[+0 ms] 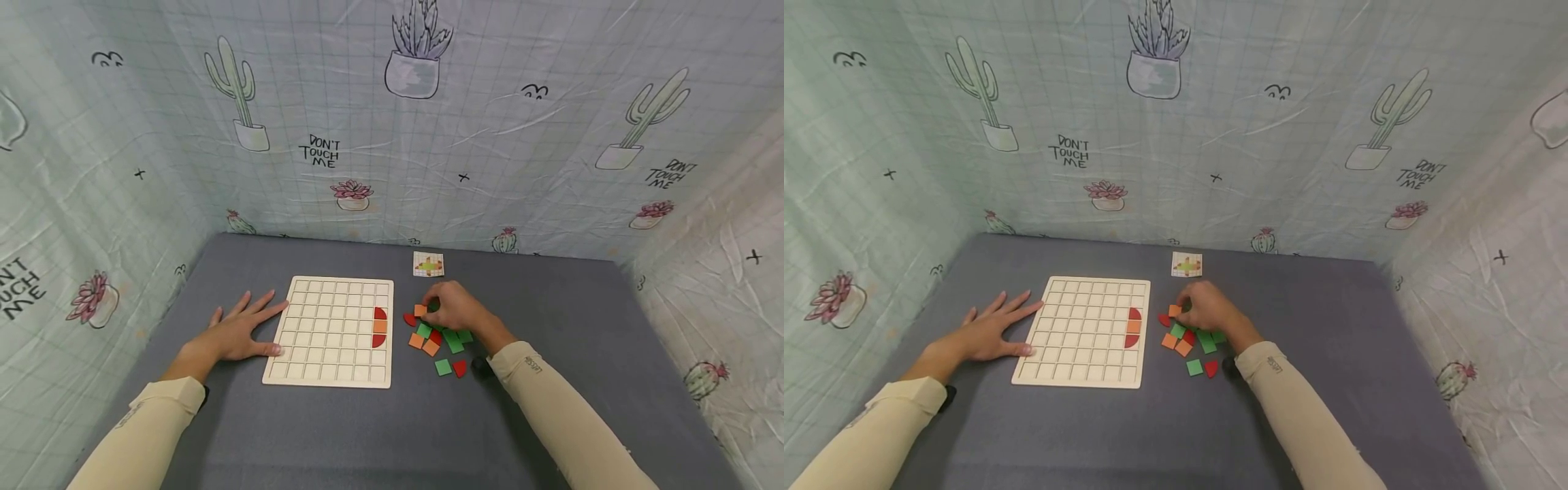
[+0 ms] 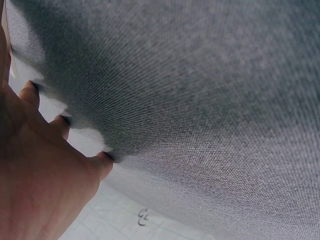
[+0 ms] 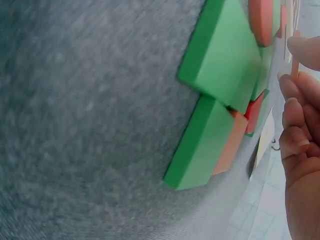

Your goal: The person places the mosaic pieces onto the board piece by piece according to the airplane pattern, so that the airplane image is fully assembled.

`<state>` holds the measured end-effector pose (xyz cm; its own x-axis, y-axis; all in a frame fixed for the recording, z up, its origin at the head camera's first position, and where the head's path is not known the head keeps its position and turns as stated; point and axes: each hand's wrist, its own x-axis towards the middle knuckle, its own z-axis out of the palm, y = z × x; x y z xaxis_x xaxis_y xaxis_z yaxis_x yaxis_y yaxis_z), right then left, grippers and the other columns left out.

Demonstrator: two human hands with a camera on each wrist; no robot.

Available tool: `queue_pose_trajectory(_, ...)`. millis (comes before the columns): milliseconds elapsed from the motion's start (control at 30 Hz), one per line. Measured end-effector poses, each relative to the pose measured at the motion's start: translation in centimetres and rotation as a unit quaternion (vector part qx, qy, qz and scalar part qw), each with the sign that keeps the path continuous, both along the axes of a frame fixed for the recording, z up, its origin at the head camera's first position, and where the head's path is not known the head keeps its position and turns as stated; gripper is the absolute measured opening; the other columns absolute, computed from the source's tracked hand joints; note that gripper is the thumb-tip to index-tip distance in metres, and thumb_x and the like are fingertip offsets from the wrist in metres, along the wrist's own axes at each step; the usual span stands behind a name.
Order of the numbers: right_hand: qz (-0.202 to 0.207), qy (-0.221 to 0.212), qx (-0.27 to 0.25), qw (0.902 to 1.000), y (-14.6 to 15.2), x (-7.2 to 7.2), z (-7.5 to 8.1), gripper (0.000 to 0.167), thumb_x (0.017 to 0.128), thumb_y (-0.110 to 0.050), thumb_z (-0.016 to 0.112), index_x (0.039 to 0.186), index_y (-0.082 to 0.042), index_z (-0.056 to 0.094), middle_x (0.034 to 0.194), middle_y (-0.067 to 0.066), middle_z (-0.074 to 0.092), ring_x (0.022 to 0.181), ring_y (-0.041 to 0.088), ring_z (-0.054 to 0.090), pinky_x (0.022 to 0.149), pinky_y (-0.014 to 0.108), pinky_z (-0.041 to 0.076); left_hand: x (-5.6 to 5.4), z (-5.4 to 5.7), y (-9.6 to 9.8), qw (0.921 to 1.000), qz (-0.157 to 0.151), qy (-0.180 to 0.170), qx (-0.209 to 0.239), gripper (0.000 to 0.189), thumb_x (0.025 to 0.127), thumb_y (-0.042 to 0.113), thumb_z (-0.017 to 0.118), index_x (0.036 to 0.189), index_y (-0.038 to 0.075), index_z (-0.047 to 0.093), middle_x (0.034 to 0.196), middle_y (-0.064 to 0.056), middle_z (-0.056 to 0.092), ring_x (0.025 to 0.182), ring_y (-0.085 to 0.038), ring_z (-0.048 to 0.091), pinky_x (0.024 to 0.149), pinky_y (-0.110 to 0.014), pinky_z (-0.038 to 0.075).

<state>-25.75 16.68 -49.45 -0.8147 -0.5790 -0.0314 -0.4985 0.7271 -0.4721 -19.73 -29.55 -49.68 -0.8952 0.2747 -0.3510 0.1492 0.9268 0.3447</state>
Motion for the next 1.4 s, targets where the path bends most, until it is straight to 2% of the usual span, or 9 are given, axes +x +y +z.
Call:
queue_pose_trajectory(433,0.018,-0.001,-0.027,0.9995,-1.5,0.9,0.8,0.022,0.089,-0.021,0.082,0.105,-0.006,0.082,0.104,0.006,0.079,0.082,0.01,0.065,0.071,0.023,0.053,0.0,0.1,0.0,1.0,-0.003,0.0,0.003,0.106,0.08,0.078,0.07,0.166,0.035,0.026,0.178,-0.01,0.009,0.161,-0.052,-0.001,0.115,-0.085,-0.002)
queue_pose_trajectory(800,0.044,-0.006,-0.056,0.9975,-2.6,1.3,1.0,0.02,0.089,-0.018,0.083,0.103,-0.004,0.081,0.096,0.008,0.077,0.069,0.003,0.057,0.062,0.02,0.05,0.2,0.6,0.1,1.0,0.0,0.0,0.006,0.105,0.081,0.074,0.073,0.166,0.032,0.028,0.177,-0.011,0.01,0.16,-0.053,0.0,0.115,-0.085,-0.001)
queue_pose_trajectory(1400,0.054,-0.003,-0.064,0.9965,-4.7,1.8,0.6,0.017,0.089,-0.016,0.082,0.102,-0.005,0.08,0.095,0.008,0.077,0.073,0.004,0.06,0.066,0.019,0.052,0.1,0.2,0.0,0.9999,-0.003,0.001,0.011,0.105,0.081,0.075,0.072,0.166,0.033,0.027,0.178,-0.01,0.009,0.161,-0.052,-0.002,0.115,-0.085,-0.003)
